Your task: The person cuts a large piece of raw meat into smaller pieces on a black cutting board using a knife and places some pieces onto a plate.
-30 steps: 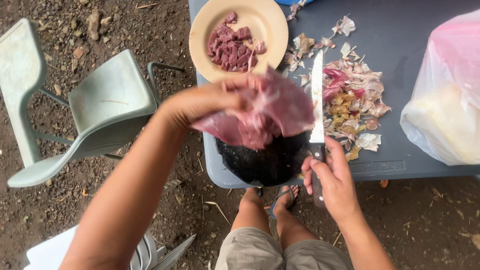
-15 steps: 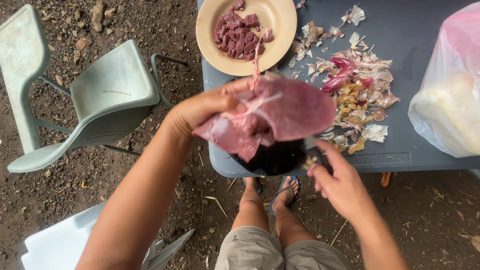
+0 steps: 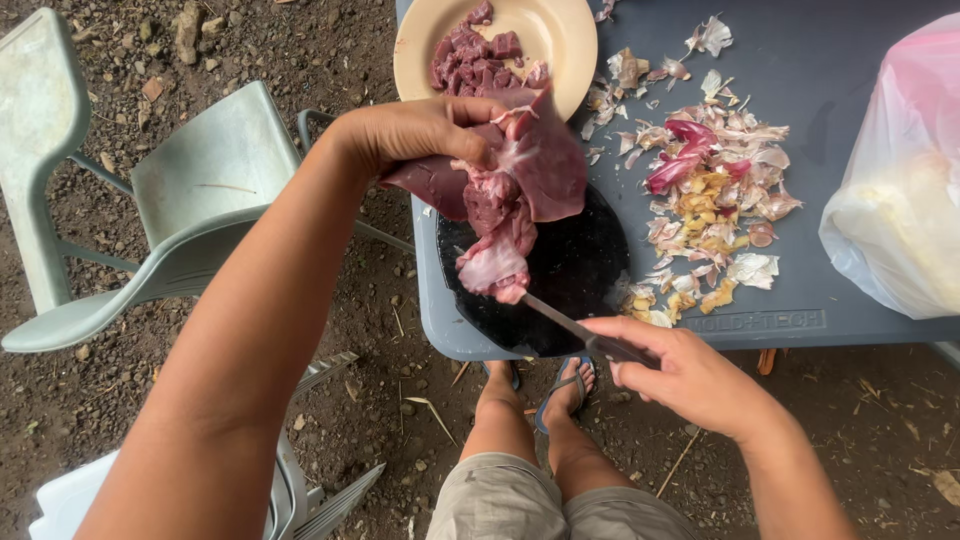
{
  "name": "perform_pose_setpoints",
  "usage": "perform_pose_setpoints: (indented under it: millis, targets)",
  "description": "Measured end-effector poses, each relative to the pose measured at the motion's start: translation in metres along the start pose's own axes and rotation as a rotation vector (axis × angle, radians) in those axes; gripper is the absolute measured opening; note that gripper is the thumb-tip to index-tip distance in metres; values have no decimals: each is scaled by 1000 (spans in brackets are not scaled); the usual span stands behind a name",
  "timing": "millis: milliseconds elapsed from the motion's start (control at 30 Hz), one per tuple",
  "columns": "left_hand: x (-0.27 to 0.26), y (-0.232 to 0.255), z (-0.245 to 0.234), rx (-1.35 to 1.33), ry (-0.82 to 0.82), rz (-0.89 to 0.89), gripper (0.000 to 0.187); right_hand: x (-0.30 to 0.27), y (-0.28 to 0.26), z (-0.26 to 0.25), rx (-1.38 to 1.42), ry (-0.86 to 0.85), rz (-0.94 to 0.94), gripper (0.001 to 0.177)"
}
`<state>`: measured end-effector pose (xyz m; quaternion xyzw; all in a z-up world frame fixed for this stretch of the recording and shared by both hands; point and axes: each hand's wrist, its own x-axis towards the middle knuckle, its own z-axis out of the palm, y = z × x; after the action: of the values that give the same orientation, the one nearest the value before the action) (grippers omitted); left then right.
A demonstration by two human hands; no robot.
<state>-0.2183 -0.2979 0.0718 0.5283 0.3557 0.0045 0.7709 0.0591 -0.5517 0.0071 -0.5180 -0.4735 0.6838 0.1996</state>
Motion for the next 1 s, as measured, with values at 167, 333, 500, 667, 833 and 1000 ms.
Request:
perform_pose_setpoints:
  millis: [167, 333, 500, 667, 833, 1000]
  targets:
    - [17, 2, -6, 259, 98, -213, 49, -1, -2, -12, 261, -142, 176, 68]
    - [33, -17, -2, 888, 247, 156, 52, -3, -4, -28, 106, -174, 400, 68]
    - [5, -57, 52, 1064, 1056, 258, 32, -16, -12, -21, -30, -177, 402, 70]
    - [15, -92, 127, 971, 1078, -57, 56, -33, -39, -3, -592, -153, 399, 68]
    - [43, -123, 136, 1104, 1428, 249, 26, -47, -35, -17, -697, -153, 462, 73]
    - [34, -114, 103, 466, 1019, -22, 14, -64, -1, -53, -474, -55, 570, 79]
